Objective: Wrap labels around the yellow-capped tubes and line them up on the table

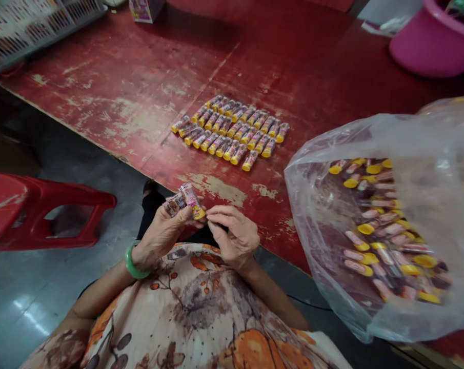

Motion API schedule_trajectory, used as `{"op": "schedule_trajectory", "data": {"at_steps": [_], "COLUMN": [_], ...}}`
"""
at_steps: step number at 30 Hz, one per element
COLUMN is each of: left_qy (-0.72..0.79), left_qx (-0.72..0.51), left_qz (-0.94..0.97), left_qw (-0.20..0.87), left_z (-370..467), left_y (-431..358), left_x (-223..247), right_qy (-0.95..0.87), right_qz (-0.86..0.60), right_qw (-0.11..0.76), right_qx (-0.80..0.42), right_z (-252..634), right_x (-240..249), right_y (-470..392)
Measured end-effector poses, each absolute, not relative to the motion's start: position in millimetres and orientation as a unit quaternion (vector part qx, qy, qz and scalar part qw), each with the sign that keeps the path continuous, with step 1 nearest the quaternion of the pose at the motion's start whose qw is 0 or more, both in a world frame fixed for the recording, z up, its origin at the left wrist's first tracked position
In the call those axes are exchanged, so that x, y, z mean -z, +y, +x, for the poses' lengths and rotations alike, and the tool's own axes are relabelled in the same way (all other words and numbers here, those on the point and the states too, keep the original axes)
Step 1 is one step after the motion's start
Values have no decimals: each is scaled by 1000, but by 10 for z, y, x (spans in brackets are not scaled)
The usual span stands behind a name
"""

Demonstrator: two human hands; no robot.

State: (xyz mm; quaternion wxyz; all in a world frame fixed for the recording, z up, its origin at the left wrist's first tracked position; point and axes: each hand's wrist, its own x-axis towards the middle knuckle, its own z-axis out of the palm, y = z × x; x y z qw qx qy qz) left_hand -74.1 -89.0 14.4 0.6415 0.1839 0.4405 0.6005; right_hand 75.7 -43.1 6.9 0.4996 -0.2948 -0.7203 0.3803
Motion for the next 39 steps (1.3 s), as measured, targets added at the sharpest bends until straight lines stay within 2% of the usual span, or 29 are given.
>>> {"op": "schedule_trajectory", "data": {"at_steps": [4,12,16,20,23,28,32,36,39], "left_qy": [453,475,447,434,430,433,444,484,499], "left_qx": [-594,-560,-553,-559,-541,-532,-544,-533,-522], "left_qz": [194,220,200,121,106,139,134,131,145], "left_qw": [635,643,674,696,715,715,699,682,676], "left_z": [-742,-661,-660,-721,-739,-701,-698,-714,-687], "left_y": [-869,-776,-728,-722,-744,-773,-776,-754,-728], "left_x": [-111,45,59,51,49,21,-28,-24,5], "right_qy": [-674,-577,-495,-462,-480,-529,-559,-592,-597], "right_qz": [-362,-455,-469,-579,-642,-647,-658,-674,-734], "right_qw": [479,368,407,478,444,414,411,407,323], "right_qx": [-431,-571,-608,-473,-401,-359,-292,-171,-23], "right_z": [736,681,827,1099,1209,1008,951,1390,1935], "right_x": [-59,35,69,190,382,625,549,338,198], "right_y": [-408,-302,-103,392,810,1200,1177,1099,1203]}}
